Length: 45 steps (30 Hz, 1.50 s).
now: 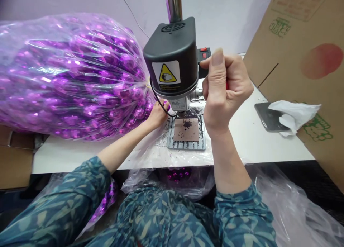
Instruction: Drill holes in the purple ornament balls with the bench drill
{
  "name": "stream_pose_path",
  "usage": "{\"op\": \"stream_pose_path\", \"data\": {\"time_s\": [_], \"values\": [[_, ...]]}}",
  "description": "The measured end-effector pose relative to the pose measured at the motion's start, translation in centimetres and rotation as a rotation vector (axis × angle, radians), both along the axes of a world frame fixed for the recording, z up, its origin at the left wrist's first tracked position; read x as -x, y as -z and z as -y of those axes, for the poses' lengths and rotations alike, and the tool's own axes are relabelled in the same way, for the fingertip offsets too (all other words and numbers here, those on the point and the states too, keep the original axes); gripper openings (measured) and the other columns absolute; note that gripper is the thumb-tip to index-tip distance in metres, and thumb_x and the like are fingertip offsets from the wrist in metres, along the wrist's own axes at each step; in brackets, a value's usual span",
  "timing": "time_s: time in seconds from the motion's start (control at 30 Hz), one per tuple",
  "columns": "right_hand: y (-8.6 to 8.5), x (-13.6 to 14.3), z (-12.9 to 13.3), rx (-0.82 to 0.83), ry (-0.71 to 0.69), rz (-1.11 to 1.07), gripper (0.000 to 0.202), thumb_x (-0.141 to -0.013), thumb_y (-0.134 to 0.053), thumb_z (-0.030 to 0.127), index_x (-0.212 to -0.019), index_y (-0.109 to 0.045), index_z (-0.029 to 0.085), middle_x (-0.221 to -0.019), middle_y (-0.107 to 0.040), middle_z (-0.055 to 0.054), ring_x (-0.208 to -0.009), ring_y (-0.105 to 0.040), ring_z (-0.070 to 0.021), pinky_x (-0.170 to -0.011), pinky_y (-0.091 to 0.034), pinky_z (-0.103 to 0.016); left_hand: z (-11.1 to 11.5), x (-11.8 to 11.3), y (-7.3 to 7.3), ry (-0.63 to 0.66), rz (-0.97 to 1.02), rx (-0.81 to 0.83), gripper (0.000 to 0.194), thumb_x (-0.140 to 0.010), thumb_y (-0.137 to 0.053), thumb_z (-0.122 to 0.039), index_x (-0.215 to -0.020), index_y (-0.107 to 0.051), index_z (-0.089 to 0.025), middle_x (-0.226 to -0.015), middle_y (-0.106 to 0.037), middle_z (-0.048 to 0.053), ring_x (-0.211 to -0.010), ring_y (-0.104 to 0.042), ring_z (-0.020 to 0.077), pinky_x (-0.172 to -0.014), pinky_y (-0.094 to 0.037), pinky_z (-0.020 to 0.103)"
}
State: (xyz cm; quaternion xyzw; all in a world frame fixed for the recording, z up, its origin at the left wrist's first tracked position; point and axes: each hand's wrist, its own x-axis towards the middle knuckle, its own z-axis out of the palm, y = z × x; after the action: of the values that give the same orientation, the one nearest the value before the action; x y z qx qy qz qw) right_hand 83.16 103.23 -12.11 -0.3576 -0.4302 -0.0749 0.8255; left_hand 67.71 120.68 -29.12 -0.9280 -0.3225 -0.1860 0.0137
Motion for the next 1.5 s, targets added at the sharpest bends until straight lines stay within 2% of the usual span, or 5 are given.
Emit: {"op": "stream_pose_path", "data": {"time_s": [0.2, 0.37, 0.47, 1.2, 1.5], "values": [[0.0, 0.2, -0.1, -0.024, 0.003, -0.001, 0.032, -0.096, -0.057, 0.043, -0.076, -0.063, 0.018, -0.05, -0.038, 0.008, -0.04, -0.037, 0.0028, -0.041, -0.022, -0.016, 7.0, 8.0, -0.3, 0.163, 0.323, 0.187, 0.048, -0.091, -0.066, -0.028, -0.136, -0.055, -0.017, -0.134, -0.061, 0.02, -0.125, -0.059, 0.0337, -0.108, -0.047, 0.053], [0.1, 0.3, -0.4, -0.031, 0.025, -0.008, 0.033, -0.096, -0.057, 0.044, -0.075, -0.062, 0.018, -0.052, -0.036, 0.007, -0.04, -0.036, 0.003, -0.042, -0.022, -0.015, 10.8, 6.0, -0.1, 0.191, 0.777, 0.986, 0.043, -0.099, -0.058, -0.045, -0.135, -0.054, -0.022, -0.13, -0.068, 0.013, -0.112, -0.069, 0.0226, -0.096, -0.058, 0.04], [0.1, 0.2, -0.4, -0.03, 0.022, -0.003, 0.034, -0.094, -0.058, 0.045, -0.075, -0.062, 0.018, -0.052, -0.038, 0.007, -0.039, -0.036, 0.0025, -0.042, -0.022, -0.016, 11.0, 3.6, 0.3, 0.141, 0.89, 1.223, 0.045, -0.097, -0.061, -0.05, -0.131, -0.057, -0.021, -0.126, -0.07, 0.012, -0.109, -0.071, 0.0229, -0.093, -0.06, 0.04], [-0.1, 0.6, 0.4, 0.106, 0.052, -0.032, 0.043, -0.094, -0.053, 0.059, -0.076, -0.057, 0.02, -0.052, -0.035, 0.006, -0.041, -0.035, -0.0013, -0.042, -0.032, -0.02, 11.2, -1.1, 1.5, 0.052, 0.691, 0.772, 0.045, -0.08, -0.083, -0.038, -0.116, -0.066, -0.017, -0.108, -0.072, 0.01, -0.093, -0.068, 0.0203, -0.084, -0.055, 0.034], [-0.1, 0.3, -0.4, -0.014, 0.045, -0.024, 0.045, -0.086, -0.06, 0.061, -0.071, -0.059, 0.019, -0.046, -0.032, 0.008, -0.037, -0.034, -0.0014, -0.04, -0.025, -0.022, 12.5, -1.1, 1.9, 0.127, 0.653, 0.667, 0.048, -0.087, -0.076, -0.032, -0.13, -0.059, -0.02, -0.129, -0.068, 0.012, -0.119, -0.065, 0.0274, -0.106, -0.051, 0.046]]}}
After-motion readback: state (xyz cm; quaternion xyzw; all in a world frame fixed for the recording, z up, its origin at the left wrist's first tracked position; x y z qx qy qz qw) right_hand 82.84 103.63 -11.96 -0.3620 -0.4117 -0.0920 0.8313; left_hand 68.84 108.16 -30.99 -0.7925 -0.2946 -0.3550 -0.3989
